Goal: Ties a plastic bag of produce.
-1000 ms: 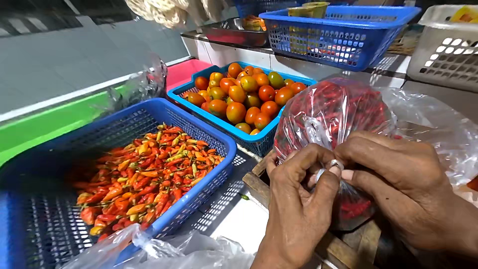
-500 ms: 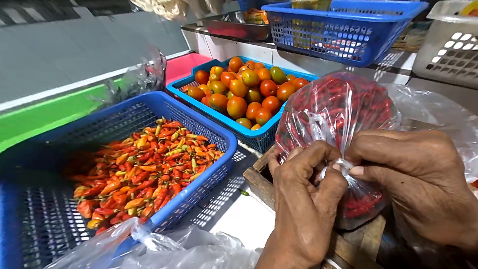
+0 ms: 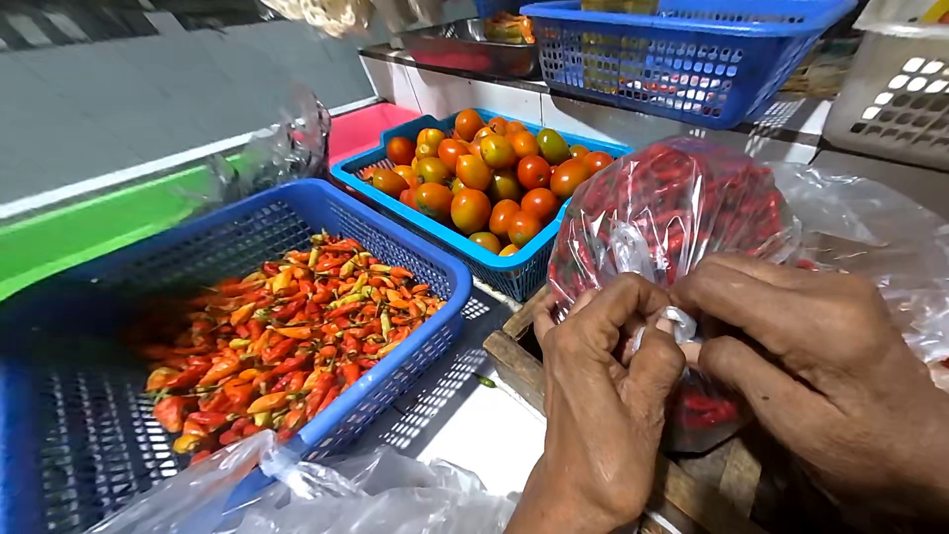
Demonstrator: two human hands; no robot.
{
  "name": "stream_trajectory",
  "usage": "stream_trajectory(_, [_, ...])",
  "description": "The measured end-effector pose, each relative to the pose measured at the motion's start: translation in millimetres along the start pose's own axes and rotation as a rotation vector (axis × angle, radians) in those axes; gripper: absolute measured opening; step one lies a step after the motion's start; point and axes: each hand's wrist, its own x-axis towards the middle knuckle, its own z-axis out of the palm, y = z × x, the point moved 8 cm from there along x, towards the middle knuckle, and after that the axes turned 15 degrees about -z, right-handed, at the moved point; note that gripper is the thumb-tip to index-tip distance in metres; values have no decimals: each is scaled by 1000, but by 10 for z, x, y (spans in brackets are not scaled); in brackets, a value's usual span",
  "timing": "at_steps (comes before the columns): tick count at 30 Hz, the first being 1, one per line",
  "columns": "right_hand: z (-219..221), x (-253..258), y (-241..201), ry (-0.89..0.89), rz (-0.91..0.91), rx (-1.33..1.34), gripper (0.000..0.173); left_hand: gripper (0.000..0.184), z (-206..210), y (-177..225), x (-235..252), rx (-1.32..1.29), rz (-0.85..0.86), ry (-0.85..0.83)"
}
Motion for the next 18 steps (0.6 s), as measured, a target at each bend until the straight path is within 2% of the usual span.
stream_trajectory(6, [-38, -34, 2, 68, -71, 9, 19, 14, 39, 70, -41, 136, 83, 56])
stream_trajectory(12, [-90, -52, 6, 138, -114, 54, 20, 12, 67, 98, -83, 185, 91, 102])
stream_trajectory(16, [-158, -66, 79, 159, -80, -4, 22, 13, 74, 82, -87, 196, 97, 121])
stream_trajectory(18, [-258, -86, 263, 171, 17, 4, 20, 15, 72, 66, -90, 196, 91, 128])
